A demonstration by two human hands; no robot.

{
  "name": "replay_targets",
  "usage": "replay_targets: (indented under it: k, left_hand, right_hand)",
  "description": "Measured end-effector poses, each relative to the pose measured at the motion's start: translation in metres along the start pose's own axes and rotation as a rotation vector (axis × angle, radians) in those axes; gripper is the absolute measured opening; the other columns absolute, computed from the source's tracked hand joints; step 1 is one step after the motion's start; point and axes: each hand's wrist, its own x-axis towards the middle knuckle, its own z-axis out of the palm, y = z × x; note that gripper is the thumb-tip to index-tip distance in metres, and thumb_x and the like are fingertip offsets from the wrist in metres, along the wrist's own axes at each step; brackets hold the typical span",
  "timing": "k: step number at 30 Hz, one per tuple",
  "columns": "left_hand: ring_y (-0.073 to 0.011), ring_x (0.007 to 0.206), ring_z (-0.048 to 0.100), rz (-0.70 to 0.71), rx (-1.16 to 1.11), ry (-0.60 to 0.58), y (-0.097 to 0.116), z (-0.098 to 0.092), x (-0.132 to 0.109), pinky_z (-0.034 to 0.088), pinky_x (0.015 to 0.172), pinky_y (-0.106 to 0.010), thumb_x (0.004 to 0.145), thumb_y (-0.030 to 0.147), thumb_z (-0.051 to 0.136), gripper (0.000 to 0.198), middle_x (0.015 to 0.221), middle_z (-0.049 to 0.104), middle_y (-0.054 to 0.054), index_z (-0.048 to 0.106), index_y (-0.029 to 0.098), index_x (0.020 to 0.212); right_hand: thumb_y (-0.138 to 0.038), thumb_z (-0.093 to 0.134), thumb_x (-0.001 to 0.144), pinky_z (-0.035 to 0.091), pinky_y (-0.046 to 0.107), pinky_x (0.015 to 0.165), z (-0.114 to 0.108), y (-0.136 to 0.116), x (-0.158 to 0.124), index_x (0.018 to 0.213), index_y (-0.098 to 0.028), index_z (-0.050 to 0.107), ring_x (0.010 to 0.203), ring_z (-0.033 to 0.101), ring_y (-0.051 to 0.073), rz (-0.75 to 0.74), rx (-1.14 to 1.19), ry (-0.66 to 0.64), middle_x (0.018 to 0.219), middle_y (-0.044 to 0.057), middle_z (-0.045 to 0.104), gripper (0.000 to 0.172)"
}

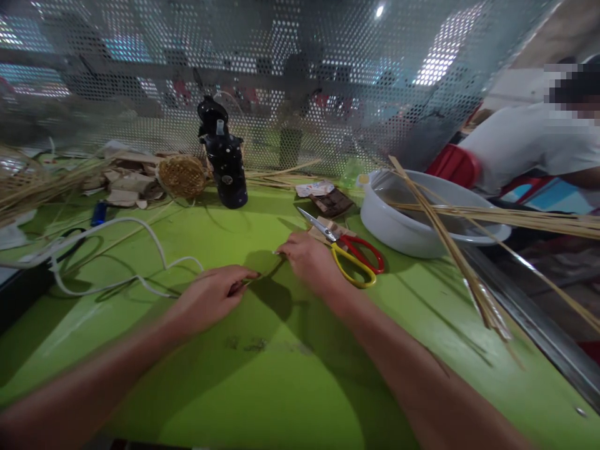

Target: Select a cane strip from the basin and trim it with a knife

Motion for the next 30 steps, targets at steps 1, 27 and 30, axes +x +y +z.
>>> replay_targets:
  k: [1, 27, 30]
  left_hand:
    - [-0.021, 0.102, 0.069, 0.005, -0.007, -0.001, 0.001, 0.0, 0.0, 0.052, 0.093, -0.036, 0.09, 0.014, 0.045, 0.04, 0.118, 0.074, -0.004, 0.07, 0.024, 0.119]
    - [-0.0202, 0.086, 0.071, -0.1, -0.027, -0.026, 0.006, -0.005, -0.002, 0.055, 0.077, -0.031, 0.089, 0.018, 0.048, 0.035, 0.099, 0.079, -0.004, 0.076, 0.022, 0.11]
    - [-0.0205, 0.086, 0.071, -0.068, -0.011, -0.021, 0.005, -0.004, -0.002, 0.055, 0.079, -0.033, 0.086, 0.016, 0.05, 0.035, 0.097, 0.079, -0.003, 0.078, 0.023, 0.107]
  right_hand:
    - [-0.004, 0.061, 0.089, 0.054, 0.037, 0.084, 0.0, 0.001, 0.0, 0.096, -0.02, 0.08, 0.091, 0.067, 0.024, 0.026, -0.009, 0.015, 0.089, 0.006, 0.074, 0.026]
    - [-0.004, 0.065, 0.089, 0.053, 0.03, 0.076, 0.008, -0.005, -0.009, 0.097, -0.018, 0.079, 0.083, 0.066, 0.019, -0.038, 0.102, 0.0, 0.087, 0.005, 0.073, 0.023]
    - [-0.005, 0.062, 0.091, 0.053, 0.03, 0.078, 0.006, -0.005, -0.009, 0.098, -0.022, 0.079, 0.087, 0.066, 0.02, -0.059, 0.073, -0.031, 0.089, 0.004, 0.073, 0.026]
